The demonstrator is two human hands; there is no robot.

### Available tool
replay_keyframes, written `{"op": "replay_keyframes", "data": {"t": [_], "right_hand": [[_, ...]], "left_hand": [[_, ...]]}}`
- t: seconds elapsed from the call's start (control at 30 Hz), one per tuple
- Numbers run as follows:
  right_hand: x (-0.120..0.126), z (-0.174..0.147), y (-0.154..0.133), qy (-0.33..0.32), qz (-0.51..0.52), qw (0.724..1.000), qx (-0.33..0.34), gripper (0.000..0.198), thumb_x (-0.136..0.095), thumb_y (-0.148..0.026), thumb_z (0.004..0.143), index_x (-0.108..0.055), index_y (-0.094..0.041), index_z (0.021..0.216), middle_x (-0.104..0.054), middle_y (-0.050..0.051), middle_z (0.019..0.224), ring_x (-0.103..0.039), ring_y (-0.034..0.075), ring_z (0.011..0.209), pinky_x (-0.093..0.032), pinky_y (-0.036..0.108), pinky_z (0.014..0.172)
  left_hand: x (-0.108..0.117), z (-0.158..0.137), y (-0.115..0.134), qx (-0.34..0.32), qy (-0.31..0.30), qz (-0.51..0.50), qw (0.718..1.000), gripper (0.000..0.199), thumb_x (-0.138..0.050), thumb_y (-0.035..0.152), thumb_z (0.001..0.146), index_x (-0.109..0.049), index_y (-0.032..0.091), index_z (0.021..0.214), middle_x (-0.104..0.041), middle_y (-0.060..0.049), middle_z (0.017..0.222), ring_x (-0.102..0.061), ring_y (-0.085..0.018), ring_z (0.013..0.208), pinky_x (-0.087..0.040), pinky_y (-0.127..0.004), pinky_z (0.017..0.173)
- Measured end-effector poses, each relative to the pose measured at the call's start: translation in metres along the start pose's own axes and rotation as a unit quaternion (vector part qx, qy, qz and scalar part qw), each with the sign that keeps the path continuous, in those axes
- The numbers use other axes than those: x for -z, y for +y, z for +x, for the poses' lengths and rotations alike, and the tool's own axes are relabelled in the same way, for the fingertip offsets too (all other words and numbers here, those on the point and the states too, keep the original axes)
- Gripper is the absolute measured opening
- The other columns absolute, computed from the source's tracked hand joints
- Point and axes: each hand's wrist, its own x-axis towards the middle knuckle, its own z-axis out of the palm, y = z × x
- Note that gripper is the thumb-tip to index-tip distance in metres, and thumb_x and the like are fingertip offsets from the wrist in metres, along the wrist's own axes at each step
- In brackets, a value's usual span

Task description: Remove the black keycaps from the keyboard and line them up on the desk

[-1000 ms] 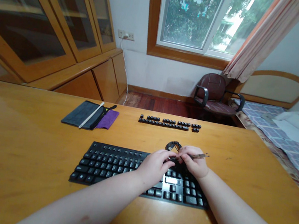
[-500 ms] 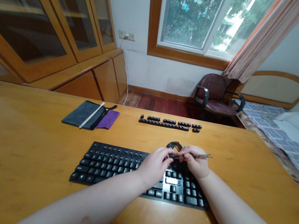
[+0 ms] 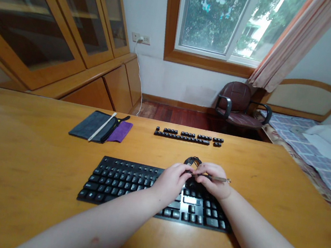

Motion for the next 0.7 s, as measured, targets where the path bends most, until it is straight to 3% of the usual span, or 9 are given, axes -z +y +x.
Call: {"op": "replay_keyframes", "data": {"t": [0.3, 0.57, 0.7], "right_hand": [[-0.0035, -0.005, 0.0064, 0.066, 0.019, 0.993, -0.097, 0.024, -0.056, -0.037, 0.085, -0.066, -0.018, 0.072, -0.064, 0.001, 0.056, -0.06, 0.015, 0.054, -0.049, 0.029, 0.058], [-0.0017, -0.0041, 0.0051, 0.06, 0.026, 0.995, -0.076, 0.019, -0.059, -0.034, 0.084, -0.066, -0.018, 0.074, -0.064, 0.001, 0.058, -0.06, 0.014, 0.055, -0.049, 0.027, 0.058], [-0.0011, -0.0025, 0.0044, 0.019, 0.041, 0.997, -0.059, 0.019, -0.06, -0.035, 0.083, -0.067, -0.019, 0.079, -0.065, 0.002, 0.059, -0.061, 0.014, 0.056, -0.049, 0.026, 0.057]], "left_hand": [[0.0006, 0.001, -0.0018, 0.001, 0.033, -0.042, 0.999, 0.021, -0.058, 0.019, 0.081, -0.066, 0.022, 0.1, -0.067, -0.003, 0.101, -0.06, -0.019, 0.097, -0.047, -0.034, 0.09], [-0.0025, 0.0012, -0.0053, 0.005, 0.043, -0.049, 0.998, 0.022, -0.06, 0.017, 0.079, -0.067, 0.022, 0.099, -0.067, -0.002, 0.101, -0.06, -0.018, 0.097, -0.048, -0.032, 0.09], [-0.002, 0.0001, -0.0044, 0.025, 0.045, -0.049, 0.997, 0.021, -0.058, 0.019, 0.081, -0.066, 0.02, 0.1, -0.067, -0.004, 0.1, -0.061, -0.018, 0.095, -0.048, -0.032, 0.088]]}}
